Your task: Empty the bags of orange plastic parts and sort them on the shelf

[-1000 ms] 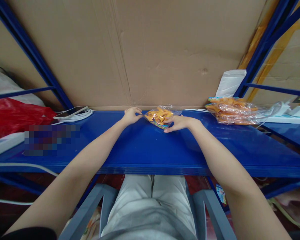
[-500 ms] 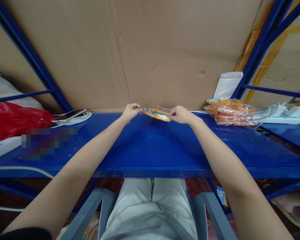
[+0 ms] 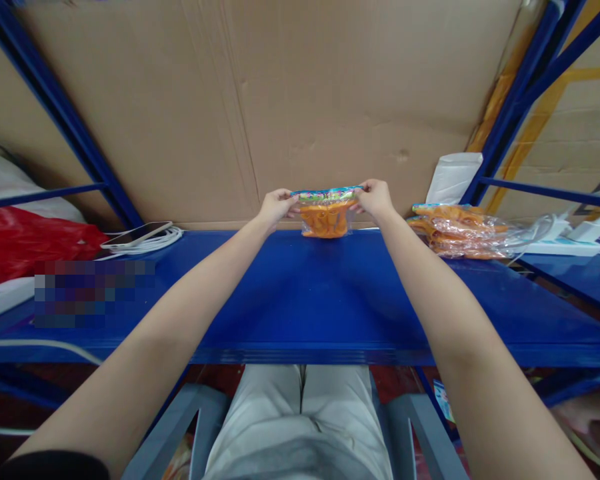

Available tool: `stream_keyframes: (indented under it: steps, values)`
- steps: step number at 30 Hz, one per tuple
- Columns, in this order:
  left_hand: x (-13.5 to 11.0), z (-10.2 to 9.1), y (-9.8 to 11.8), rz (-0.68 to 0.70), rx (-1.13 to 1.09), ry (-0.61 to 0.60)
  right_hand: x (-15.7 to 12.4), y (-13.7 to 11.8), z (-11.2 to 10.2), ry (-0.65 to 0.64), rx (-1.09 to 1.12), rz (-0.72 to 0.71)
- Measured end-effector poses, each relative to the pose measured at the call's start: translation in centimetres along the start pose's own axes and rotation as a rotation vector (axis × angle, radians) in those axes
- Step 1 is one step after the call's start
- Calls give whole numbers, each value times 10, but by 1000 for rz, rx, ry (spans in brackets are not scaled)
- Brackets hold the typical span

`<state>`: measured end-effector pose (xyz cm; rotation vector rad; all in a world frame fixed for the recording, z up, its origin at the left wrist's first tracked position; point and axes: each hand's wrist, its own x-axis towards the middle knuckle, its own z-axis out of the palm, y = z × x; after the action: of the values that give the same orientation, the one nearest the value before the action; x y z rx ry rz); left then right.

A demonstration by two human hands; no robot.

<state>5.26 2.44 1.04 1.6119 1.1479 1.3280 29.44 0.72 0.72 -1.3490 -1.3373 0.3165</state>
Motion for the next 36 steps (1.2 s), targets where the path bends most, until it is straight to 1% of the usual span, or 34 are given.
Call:
stream_keyframes:
  steps: [3, 5, 8, 10, 13, 17, 21, 23, 27, 30, 33, 36]
  values:
    - [3, 4, 2, 0, -8, -13, 7, 2, 5, 46, 98, 51]
    - [6, 5, 4, 12, -19, -22, 12, 1, 8, 87, 126, 49]
    - [11, 6, 6, 45, -18, -10, 21, 0, 10, 103, 133, 49]
    - [13, 7, 8, 79, -18, -4, 27, -1, 11, 119, 127, 9]
    - [15, 9, 12, 124, -38, -11, 36, -2, 13, 158, 106, -94]
    - [15, 12, 15, 127, -68, -16, 40, -3, 14, 115, 27, -153]
    - [10, 14, 10, 76, -131, -55, 35, -5, 14, 74, -62, -215]
    - [5, 14, 5, 8, -162, -104, 32, -6, 13, 62, -102, -243]
    - [-6, 19, -5, -171, -192, -237, 26, -9, 13, 13, -153, -280]
    - [-10, 27, -7, -216, -200, -299, 23, -15, 13, -6, -178, -299]
    - [-9, 37, -2, -191, -199, -242, 22, -21, 11, 12, -163, -285]
    - [-7, 44, 2, -150, -190, -172, 17, -21, 8, 40, -139, -260]
